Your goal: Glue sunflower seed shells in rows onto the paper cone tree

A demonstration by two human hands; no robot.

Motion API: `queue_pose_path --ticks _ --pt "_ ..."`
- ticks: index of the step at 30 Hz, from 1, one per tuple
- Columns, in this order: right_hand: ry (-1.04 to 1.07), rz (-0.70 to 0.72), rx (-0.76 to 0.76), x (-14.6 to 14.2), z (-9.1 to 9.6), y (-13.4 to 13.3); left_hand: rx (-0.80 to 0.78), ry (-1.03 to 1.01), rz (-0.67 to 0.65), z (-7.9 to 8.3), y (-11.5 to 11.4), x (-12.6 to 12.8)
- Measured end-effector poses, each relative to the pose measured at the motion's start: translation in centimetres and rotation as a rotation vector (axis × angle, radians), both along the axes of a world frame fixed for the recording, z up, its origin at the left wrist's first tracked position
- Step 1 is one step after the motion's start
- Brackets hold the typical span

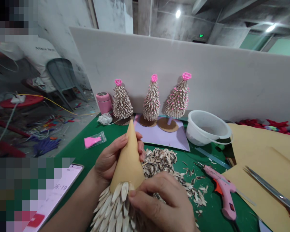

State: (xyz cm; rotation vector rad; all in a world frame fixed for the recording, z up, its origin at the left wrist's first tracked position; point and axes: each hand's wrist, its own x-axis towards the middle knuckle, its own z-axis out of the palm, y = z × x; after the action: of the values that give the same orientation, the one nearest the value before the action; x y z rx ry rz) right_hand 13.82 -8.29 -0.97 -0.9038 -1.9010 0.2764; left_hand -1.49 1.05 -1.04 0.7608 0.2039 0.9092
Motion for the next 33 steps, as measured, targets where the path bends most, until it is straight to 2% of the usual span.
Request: queue_pose_path --ticks 9,20,26,33 --pt "-0.217 0.056 0.016 0.8 1.1 -0.1 -0.009 0.010 0.009 -0.1 0.1 0.0" --pt "-0.177 0.027 0.071 1.4 1.0 0.2 -0.024 0.013 0.005 0.0 -0.1 0.1" --pt "0.140 -0.286 0.012 0.6 -0.2 0.6 -0.006 0.000 -0.007 0.0 -0.2 0.2" --pt "0.158 -0.419 -0.081 1.4 -1.2 1.3 -0.004 0.002 -0.005 0.0 -0.1 0.1"
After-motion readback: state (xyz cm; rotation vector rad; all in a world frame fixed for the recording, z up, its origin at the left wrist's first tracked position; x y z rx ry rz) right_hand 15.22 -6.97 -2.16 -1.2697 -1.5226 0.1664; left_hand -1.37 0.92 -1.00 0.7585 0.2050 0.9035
